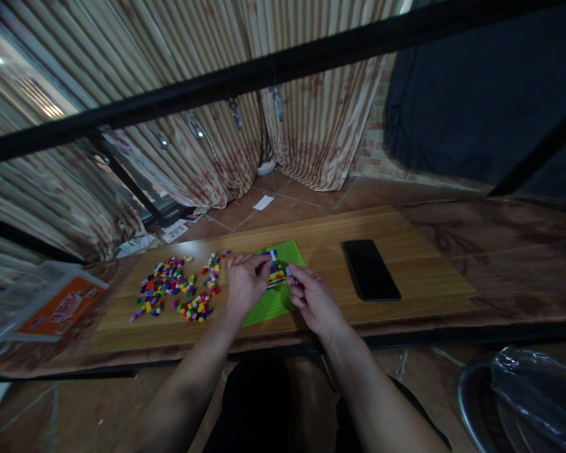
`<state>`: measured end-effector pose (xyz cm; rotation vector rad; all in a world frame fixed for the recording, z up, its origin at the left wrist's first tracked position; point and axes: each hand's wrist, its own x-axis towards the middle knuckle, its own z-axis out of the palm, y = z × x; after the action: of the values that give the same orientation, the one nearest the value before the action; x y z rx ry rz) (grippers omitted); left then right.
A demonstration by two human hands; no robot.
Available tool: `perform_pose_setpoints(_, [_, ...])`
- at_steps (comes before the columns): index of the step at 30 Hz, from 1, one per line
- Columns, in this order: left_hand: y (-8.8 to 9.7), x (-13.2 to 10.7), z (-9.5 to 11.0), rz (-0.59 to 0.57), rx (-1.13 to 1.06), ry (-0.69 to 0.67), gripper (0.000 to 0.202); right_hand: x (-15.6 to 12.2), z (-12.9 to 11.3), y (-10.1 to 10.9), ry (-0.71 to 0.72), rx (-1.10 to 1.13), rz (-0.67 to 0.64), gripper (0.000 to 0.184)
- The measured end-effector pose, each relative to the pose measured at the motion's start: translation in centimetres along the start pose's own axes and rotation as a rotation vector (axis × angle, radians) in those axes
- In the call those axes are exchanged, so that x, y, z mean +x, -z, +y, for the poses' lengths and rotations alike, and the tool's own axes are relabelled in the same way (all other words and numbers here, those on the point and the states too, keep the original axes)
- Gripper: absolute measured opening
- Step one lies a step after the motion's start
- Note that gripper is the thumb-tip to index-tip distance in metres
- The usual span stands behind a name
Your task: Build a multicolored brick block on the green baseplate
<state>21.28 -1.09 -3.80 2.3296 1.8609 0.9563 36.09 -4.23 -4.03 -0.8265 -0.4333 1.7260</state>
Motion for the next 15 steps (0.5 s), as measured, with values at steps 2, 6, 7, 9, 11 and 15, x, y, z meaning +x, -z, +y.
perform_pose_setpoints(2, [-0.07,-0.02,-0.12,0.014,0.016,-0.010,0.016,-0.05,0.00,-0.04,-0.005,0.007,0.001,0.033])
perform_pose_setpoints(6, [-0.23,0.11,-0.31,0.022,0.036,-0.017,0.016,-0.06,0.09,-0.03,-0.010,0.012,0.005,0.033])
perform_pose_setpoints(7, [-0.29,0.14,-0.35,0.023,0.036,-0.013,0.016,-0.04,0.12,-0.02,-0.011,0.013,0.004,0.033])
perform_pose_setpoints(9, [-0.44,0.16,-0.41,0.032,0.033,-0.009,0.016,0.00,0.17,0.00,-0.013,0.017,-0.001,0.032])
perform_pose_setpoints(11, [-0.59,0.08,-0.43,0.044,0.035,-0.016,0.017,0.02,0.18,-0.02,-0.015,0.024,-0.006,0.032])
perform_pose_setpoints(15, [-0.73,-0.35,-0.32,0.057,0.084,-0.053,0.020,-0.07,0.13,-0.17,-0.023,0.038,-0.005,0.033])
